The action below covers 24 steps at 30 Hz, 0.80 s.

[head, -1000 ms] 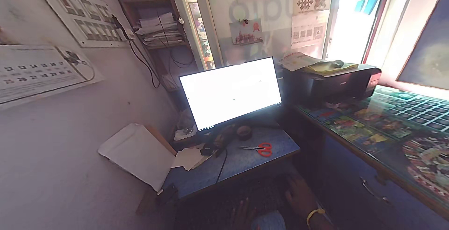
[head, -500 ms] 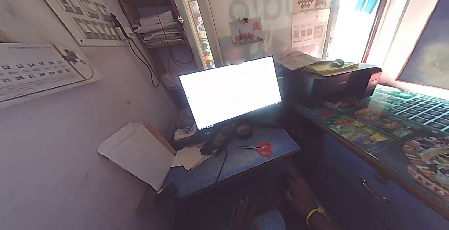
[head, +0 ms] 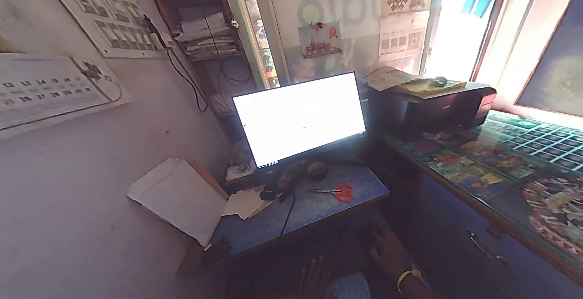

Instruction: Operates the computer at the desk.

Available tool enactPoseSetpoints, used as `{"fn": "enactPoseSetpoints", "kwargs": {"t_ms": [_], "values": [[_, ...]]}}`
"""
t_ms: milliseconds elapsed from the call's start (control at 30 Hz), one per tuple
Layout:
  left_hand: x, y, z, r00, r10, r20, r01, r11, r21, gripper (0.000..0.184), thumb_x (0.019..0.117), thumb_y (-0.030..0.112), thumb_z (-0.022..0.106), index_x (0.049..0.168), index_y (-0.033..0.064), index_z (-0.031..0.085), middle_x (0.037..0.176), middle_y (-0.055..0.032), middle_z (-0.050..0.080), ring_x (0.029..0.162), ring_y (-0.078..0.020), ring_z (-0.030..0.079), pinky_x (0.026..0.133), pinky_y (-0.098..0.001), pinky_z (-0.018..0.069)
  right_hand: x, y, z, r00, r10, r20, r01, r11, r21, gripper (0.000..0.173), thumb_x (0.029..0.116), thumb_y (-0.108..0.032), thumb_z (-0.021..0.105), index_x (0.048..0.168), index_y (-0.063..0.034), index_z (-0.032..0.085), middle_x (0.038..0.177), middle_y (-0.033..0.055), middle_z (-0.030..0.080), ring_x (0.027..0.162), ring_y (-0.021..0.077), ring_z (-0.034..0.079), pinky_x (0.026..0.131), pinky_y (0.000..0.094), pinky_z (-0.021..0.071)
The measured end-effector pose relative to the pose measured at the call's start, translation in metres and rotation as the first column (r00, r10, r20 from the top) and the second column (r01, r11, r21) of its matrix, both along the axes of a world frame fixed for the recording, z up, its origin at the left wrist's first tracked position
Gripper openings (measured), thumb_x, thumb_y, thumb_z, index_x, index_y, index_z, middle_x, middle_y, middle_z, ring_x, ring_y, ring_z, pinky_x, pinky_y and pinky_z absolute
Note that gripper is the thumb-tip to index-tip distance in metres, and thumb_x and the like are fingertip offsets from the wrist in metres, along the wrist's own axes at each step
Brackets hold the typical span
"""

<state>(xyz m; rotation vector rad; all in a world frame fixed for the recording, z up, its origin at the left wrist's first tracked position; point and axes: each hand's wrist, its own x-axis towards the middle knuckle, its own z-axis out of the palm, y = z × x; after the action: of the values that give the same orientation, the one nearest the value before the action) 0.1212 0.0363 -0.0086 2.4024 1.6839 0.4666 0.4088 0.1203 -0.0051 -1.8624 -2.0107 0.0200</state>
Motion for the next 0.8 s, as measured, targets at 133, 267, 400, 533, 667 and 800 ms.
{"fn": "enactPoseSetpoints", "kwargs": {"t_ms": [133,267,400,533,667,800], "values": [[-0.001,0.0,0.0,1.0,0.001,0.007,-0.002,1.0,0.003,0.053,0.1046,0.051,0.045,0.148,0.0213,0.056,0.165,-0.0102,0.036,0.154,-0.0314,0.029,0.126,-0.0568,0.0165,-0.001,0.0,0.003,1.0,-0.007,-0.006,0.007,0.999,-0.047,0.054,0.0931,-0.037,0.057,0.144,-0.0201,0.06,0.152,0.0119,0.053,0.141,0.0349,0.049,0.113,0.05,0.0436],[-0.001,0.0,0.0,1.0,-0.002,0.031,0.002,1.0,0.013,0.053,0.1045,0.05,0.045,0.147,0.0209,0.057,0.164,-0.0111,0.037,0.154,-0.0318,0.03,0.126,-0.0569,0.0167,-0.001,0.0,0.007,1.0,-0.002,-0.022,0.0,0.995,-0.101,0.057,0.0944,-0.037,0.058,0.149,-0.0217,0.055,0.156,0.0129,0.049,0.145,0.0339,0.044,0.116,0.0497,0.0399],[-0.001,0.0,-0.002,0.999,0.0,0.045,-0.001,1.0,0.019,0.053,0.1041,0.051,0.046,0.147,0.0221,0.057,0.164,-0.0104,0.037,0.154,-0.0309,0.029,0.126,-0.0568,0.0164,0.0,-0.001,0.009,1.0,0.016,-0.003,-0.016,0.99,-0.14,0.057,0.0955,-0.039,0.057,0.149,-0.0218,0.055,0.157,0.0122,0.047,0.146,0.0325,0.043,0.118,0.0488,0.038],[-0.002,0.002,-0.001,0.999,-0.009,0.052,0.009,1.0,-0.008,0.053,0.104,0.05,0.046,0.148,0.023,0.056,0.164,-0.0122,0.036,0.154,-0.033,0.029,0.125,-0.0583,0.0159,0.0,-0.001,0.01,0.999,0.031,-0.011,-0.032,0.994,-0.1,0.053,0.0942,-0.038,0.059,0.144,-0.0183,0.061,0.154,0.0124,0.051,0.143,0.0344,0.047,0.116,0.0494,0.0404],[-0.002,0.002,-0.002,0.999,-0.009,0.044,0.009,1.0,-0.013,0.054,0.1039,0.051,0.045,0.149,0.023,0.055,0.164,-0.0118,0.036,0.155,-0.0325,0.028,0.126,-0.0583,0.0153,0.0,-0.002,0.011,1.0,0.013,-0.025,-0.016,0.992,-0.123,0.054,0.0941,-0.04,0.058,0.144,-0.0203,0.06,0.154,0.0103,0.051,0.144,0.0332,0.045,0.116,0.0486,0.0397],[-0.002,0.002,-0.003,0.999,-0.01,0.04,0.01,1.0,-0.005,0.055,0.1039,0.051,0.046,0.149,0.0214,0.055,0.165,-0.011,0.035,0.155,-0.0321,0.028,0.126,-0.058,0.0158,-0.001,-0.002,0.015,1.0,-0.004,-0.028,0.0,0.99,-0.141,0.053,0.094,-0.039,0.06,0.143,-0.018,0.061,0.153,0.0119,0.051,0.143,0.0349,0.046,0.116,0.0495,0.0407]]}}
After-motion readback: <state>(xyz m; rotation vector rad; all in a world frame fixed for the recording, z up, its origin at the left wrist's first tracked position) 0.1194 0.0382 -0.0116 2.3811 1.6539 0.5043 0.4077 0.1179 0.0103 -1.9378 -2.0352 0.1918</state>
